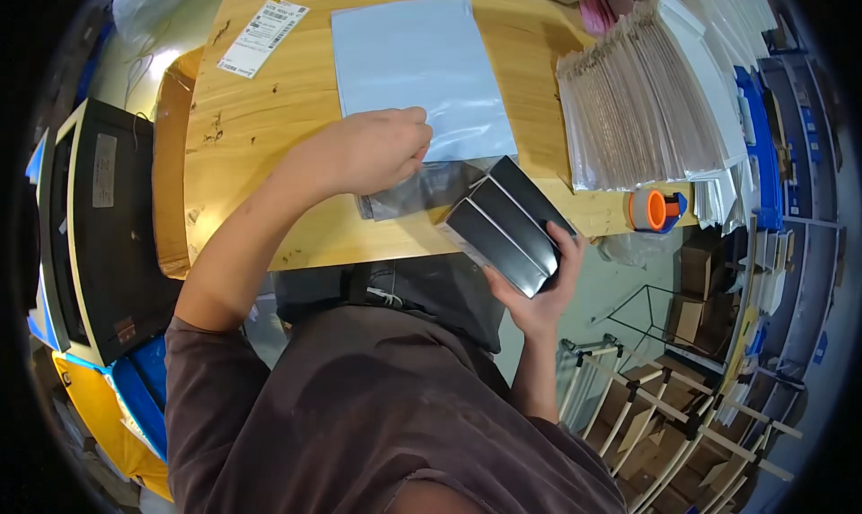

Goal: The recorder packages small components into cardboard boxes, then seals those boxes inside plastic mailing bags and applies logistics labels.

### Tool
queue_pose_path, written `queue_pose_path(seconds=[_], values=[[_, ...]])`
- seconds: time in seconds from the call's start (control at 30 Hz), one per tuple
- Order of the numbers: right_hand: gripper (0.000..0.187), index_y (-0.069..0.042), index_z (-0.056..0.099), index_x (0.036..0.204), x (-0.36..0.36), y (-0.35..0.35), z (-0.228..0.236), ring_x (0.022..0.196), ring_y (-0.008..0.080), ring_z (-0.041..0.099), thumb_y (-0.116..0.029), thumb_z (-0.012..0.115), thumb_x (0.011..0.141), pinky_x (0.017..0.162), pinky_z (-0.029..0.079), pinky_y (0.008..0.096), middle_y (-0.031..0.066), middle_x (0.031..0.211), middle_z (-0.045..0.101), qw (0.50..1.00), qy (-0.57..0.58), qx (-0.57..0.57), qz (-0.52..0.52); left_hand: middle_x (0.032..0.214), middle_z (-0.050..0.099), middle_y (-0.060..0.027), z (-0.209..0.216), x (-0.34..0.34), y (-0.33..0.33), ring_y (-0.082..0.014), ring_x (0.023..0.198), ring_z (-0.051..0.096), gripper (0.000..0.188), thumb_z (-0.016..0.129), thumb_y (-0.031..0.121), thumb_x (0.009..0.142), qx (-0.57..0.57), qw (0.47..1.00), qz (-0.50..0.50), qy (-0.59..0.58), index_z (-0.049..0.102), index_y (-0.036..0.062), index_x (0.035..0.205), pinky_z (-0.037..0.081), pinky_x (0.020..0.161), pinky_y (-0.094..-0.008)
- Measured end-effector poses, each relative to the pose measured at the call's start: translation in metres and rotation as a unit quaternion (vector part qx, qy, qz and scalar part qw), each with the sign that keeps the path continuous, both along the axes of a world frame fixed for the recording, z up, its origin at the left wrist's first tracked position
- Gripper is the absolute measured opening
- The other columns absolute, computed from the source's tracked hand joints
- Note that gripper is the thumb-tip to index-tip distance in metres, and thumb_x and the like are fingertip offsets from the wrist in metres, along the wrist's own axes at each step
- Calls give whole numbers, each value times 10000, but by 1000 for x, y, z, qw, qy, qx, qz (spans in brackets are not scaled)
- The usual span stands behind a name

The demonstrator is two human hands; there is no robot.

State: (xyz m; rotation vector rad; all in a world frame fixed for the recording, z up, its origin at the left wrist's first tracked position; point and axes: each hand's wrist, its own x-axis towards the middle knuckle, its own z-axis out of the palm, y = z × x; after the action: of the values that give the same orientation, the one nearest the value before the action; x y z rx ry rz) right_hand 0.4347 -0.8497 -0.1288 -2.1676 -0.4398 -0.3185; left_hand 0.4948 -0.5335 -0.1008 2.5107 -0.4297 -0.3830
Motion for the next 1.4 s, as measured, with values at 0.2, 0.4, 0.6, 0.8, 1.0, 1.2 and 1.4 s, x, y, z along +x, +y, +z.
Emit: queue_pose_path(seconds=[0.2, 0.4, 0.6, 0.8, 1.0, 1.2, 1.4], values=[[953, -55, 492, 1421, 19, 16, 3, 1149, 320, 534, -291, 932, 609, 1015, 433, 429, 133, 1284, 510, 998, 1, 18, 66, 933, 631, -104, -5, -5, -1, -300, 932, 634, 116, 640, 105, 891, 31, 989, 0, -146, 608, 13, 954, 527, 808, -383], [963, -59, 479, 1449, 21, 29, 2, 1175, 310, 538, -278, 915, 618, 1042, 420, 415, 135, 1338, 521, 996, 23, -31, 85, 889, 615, -119, -8, -1, -13, -278, 874, 625, 126, 632, 105, 877, -12, 932, 95, -351, 558, 25, 940, 515, 761, -361], [956, -51, 463, 1466, 15, 49, 13, 1207, 308, 534, -229, 899, 634, 1061, 413, 414, 148, 1384, 522, 996, 59, -19, 68, 907, 600, -100, -6, 3, -20, -250, 821, 604, 169, 655, 102, 853, 12, 884, 97, -457, 528, 58, 956, 493, 721, -336], [951, -53, 446, 1479, 17, 62, 15, 1211, 313, 533, -184, 885, 646, 1068, 406, 415, 151, 1373, 526, 998, 32, -34, 40, 942, 583, -80, -5, 3, -11, -243, 793, 584, 187, 668, 86, 835, 79, 873, 167, -451, 532, 74, 963, 484, 729, -324], [958, -30, 457, 1448, 22, 59, 18, 1187, 333, 521, -205, 903, 618, 1057, 408, 425, 156, 1314, 500, 997, 54, -23, 56, 951, 569, -69, -14, 1, -10, -227, 757, 571, 214, 684, 93, 806, 112, 867, 212, -436, 543, 91, 967, 488, 617, -318], [944, -31, 474, 1437, 26, 55, 22, 1169, 331, 531, -203, 902, 613, 1045, 419, 429, 154, 1301, 510, 996, 51, -23, 75, 927, 575, -58, -7, 11, -25, -208, 722, 585, 209, 702, 119, 796, 61, 838, 249, -481, 569, 95, 955, 467, 483, -320], [923, -34, 503, 1417, 25, 56, 34, 1128, 324, 555, -204, 906, 604, 1021, 437, 431, 146, 1267, 532, 991, 58, -6, 124, 895, 572, -33, -7, 10, -20, -207, 691, 627, 184, 713, 129, 822, 41, 847, 243, -471, 582, 96, 947, 467, 474, -311]])
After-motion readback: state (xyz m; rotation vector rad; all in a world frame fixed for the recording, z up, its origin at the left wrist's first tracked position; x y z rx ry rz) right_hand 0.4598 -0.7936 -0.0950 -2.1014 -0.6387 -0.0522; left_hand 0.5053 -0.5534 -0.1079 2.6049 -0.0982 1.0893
